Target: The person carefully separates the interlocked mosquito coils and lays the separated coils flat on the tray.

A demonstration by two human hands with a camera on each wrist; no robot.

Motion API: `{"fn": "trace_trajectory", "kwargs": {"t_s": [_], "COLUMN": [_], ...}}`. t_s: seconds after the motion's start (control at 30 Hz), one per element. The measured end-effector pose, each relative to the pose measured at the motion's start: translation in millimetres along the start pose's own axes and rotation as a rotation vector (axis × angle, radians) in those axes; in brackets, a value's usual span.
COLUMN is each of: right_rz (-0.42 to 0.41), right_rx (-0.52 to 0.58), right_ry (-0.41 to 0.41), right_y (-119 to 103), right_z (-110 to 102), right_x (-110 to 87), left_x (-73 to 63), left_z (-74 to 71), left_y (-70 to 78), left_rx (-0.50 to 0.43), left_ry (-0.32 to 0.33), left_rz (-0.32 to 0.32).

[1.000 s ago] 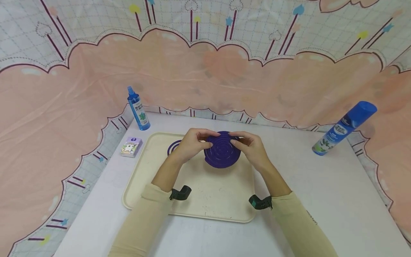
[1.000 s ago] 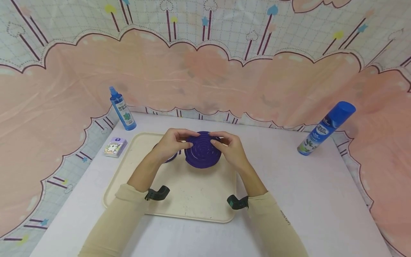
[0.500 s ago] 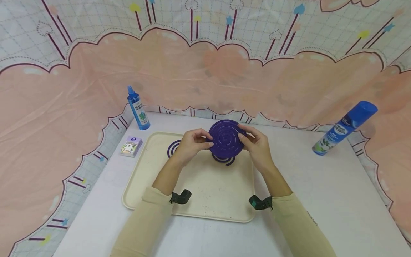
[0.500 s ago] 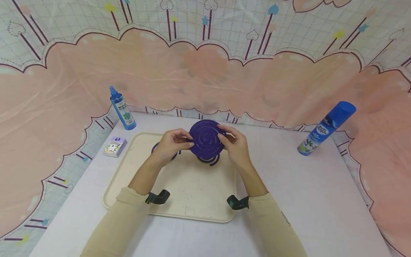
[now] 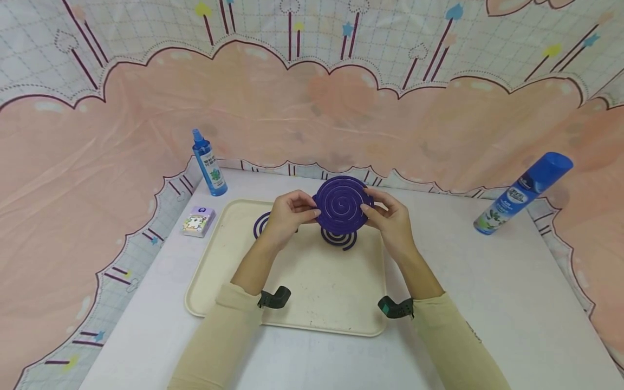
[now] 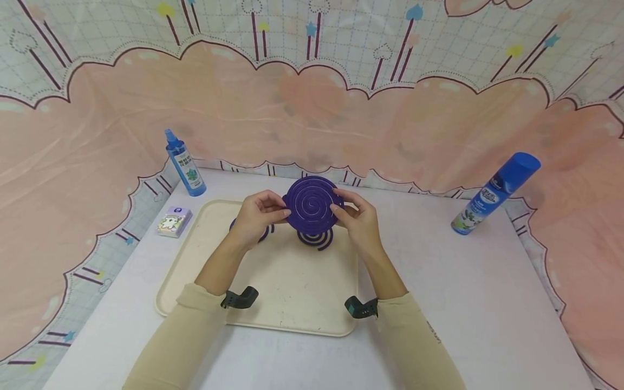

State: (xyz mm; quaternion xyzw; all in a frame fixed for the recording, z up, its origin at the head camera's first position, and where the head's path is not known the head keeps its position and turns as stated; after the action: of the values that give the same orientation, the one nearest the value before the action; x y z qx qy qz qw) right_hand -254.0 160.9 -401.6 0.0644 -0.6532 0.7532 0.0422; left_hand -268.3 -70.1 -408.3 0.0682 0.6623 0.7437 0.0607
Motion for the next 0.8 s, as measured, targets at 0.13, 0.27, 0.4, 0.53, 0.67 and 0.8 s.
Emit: {"fn": "trace_trajectory", "kwargs": {"t_s": [0.13, 0.27, 0.4, 0.53, 0.67, 0.8], "right_rz": [-0.014, -0.017, -0.016, -0.012, -0.022, -0.043], "right_rx": [-0.028, -0.073, -0.121, -0.133, -0.133, -0.121], "right_ry": [0.004, 0.021, 0.035, 0.045, 0.048, 0.052], "right_y": [1.0, 2.4, 2.6, 2.6, 2.8, 3.3], "right_z": [-2.2, -4.5, -5.6, -6.6, -6.5, -5.9], "right_x": [0.7, 0.9, -0.1, -0.6, -0.3, -0.3], "left_x": [-0.1, 0.1, 0.9, 1.5, 2.1, 2.4], "left_z": [-2.0, -4.4, -7.4, -9.5, -10.5, -11.6], "left_y": [2.3, 3.1, 3.3, 3.5, 1.7, -1.2], "left_rx": [-0.021, -0.052, -0.071, -0.097, -0.133, -0.159], "left_ry": [0.027, 0.052, 0.073, 0.088, 0.102, 0.109], "left_rz": [0.025, 0.041, 0.038, 0.028, 0.02, 0.013]}}
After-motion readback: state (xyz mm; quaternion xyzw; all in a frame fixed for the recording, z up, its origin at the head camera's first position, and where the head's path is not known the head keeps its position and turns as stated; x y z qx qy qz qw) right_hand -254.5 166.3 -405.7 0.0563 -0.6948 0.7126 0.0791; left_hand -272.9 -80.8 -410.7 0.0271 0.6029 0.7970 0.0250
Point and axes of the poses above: each hand's wrist, its own x-axis towards the middle knuckle, its own z-axis out of the palm, y = z × x, the point moved 5 cm from there along x, towards the middle knuckle, and after that the axes turned 1 degree about y, right-handed, at the moved point
